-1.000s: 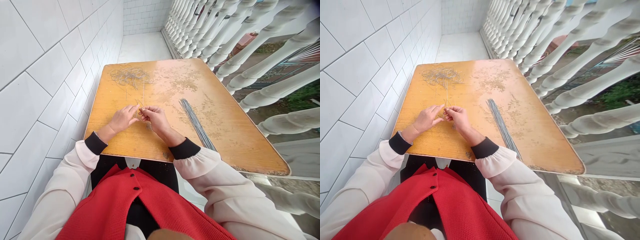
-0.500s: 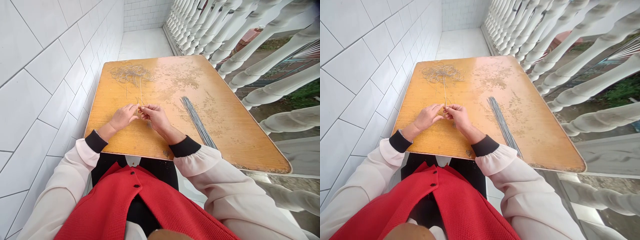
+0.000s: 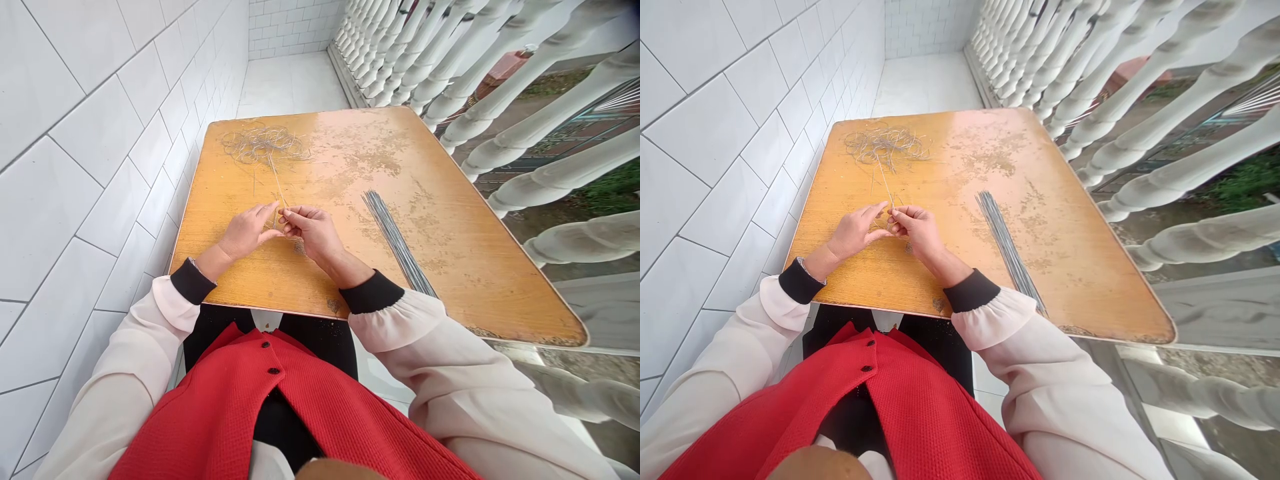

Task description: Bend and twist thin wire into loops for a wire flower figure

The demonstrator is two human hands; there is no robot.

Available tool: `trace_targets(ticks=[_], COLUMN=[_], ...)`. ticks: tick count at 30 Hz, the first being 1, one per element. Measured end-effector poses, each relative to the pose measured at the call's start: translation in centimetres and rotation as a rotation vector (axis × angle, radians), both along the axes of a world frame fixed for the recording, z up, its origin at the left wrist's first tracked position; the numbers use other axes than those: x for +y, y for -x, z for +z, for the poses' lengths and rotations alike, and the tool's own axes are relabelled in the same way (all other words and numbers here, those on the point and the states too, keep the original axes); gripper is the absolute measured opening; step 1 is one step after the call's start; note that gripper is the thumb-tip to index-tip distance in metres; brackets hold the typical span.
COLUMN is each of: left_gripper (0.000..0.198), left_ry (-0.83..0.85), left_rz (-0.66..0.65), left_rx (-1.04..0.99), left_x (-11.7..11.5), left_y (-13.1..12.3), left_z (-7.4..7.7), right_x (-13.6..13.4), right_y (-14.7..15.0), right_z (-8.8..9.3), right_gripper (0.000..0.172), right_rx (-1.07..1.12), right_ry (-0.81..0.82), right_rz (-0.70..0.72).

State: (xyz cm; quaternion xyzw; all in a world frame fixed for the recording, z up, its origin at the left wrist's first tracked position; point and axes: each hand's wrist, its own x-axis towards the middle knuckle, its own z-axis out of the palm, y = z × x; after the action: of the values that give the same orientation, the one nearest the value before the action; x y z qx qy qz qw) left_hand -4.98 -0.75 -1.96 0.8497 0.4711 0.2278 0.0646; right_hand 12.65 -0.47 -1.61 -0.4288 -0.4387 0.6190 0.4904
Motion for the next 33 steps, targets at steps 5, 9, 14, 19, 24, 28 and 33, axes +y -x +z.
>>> trace_targets(ticks=[5,9,14,19,24,28,33], left_gripper=[0.053,0.032,0.031,0.015,0.005,0.011,0.020], left_ry=[0.125,0.281,0.455,0.494,0.502,0.457,0.400], left_rz=[0.008,0.088,0.154,0.131,0.131,0.225,0.294], left_rx=[-0.385,-0.678,-0.831,-0.886,-0.913,-0.908,-0.929], left_x=[0.5,0.5,0.3,0.3,0.7,0.7,0.6], left_y=[0.3,0.3,0.0,-0.3,-0.2,-0.1,0.1], left_z=[-0.5,0.4,1.6,1.5,1.0,1.3,1.8], right_x=[-0.2,-0.4,-0.4,-0.5,-0.5,0.4,2.7], right_y=[0.0,0.0,0.0,0.0,0.1,-0.9,-4.4], right_z=[0.6,0.7,0.5,0.5,0.3,0.2,0.3], right_gripper=[0.023,0.017,0.015,0.018,0.019,0.019,0.027], right_rx=[0.014,-0.002,-0.040,-0.078,-0.079,-0.098,-0.100], right_ry=[-0.003,0.008,-0.023,-0.044,-0.023,-0.073,-0.197], right_rz=[-0.003,0.001,-0.019,-0.035,0.006,-0.099,-0.261])
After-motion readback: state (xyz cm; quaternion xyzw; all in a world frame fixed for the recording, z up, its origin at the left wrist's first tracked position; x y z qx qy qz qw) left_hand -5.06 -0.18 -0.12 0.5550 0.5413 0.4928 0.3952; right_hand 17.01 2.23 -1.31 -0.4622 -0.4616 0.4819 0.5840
